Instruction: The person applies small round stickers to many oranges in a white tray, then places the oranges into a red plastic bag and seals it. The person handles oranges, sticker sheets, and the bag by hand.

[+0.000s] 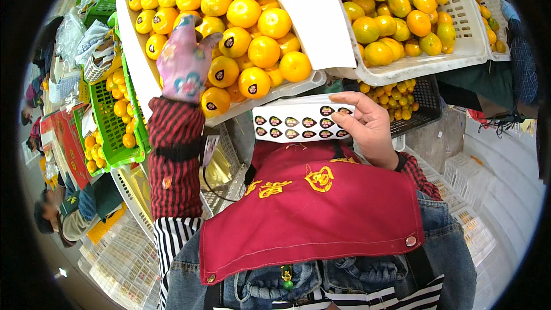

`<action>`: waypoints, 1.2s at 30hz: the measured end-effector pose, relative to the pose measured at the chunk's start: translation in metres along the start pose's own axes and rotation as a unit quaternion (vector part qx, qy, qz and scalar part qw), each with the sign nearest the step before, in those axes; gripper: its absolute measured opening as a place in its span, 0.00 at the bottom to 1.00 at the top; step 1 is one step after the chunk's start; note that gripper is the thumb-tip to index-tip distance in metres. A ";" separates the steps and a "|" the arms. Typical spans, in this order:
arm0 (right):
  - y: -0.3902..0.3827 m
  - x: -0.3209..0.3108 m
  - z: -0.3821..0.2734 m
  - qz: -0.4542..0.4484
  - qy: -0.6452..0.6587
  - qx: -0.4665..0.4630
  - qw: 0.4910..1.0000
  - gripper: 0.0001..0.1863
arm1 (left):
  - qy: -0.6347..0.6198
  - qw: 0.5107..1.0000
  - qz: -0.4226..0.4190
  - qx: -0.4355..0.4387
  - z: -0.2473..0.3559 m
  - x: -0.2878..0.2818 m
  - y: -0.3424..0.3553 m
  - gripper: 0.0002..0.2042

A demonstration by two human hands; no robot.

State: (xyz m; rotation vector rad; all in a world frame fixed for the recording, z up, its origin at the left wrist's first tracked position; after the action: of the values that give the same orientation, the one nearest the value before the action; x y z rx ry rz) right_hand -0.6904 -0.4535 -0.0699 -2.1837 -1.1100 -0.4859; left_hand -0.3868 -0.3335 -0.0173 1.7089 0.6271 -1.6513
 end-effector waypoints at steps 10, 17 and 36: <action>0.005 0.003 0.000 -0.046 0.000 0.005 0.999 0.19 | -0.274 0.929 -0.168 0.181 0.070 0.011 -0.115 0.13; 0.007 0.003 0.001 -0.091 -0.078 -0.041 0.992 0.12 | -0.250 0.928 -0.209 0.179 0.056 0.010 -0.116 0.07; 0.009 0.002 0.013 -0.064 -0.079 0.002 0.995 0.10 | -0.264 0.927 -0.123 0.237 0.098 -0.020 -0.106 0.12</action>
State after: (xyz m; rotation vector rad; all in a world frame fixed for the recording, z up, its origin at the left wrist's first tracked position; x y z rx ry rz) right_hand -0.6812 -0.4477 -0.0820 -2.1859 -1.3405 -0.3700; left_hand -0.5327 -0.3345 -0.0097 1.4152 0.1887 -2.4768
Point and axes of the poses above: each hand's wrist, its own y-axis towards the middle knuckle, its own x-axis out of the palm, z = x × y, the point moved 5 cm from there along y, towards the middle knuckle, and after that the axes turned 15 degrees about y, right-handed, at the moved point
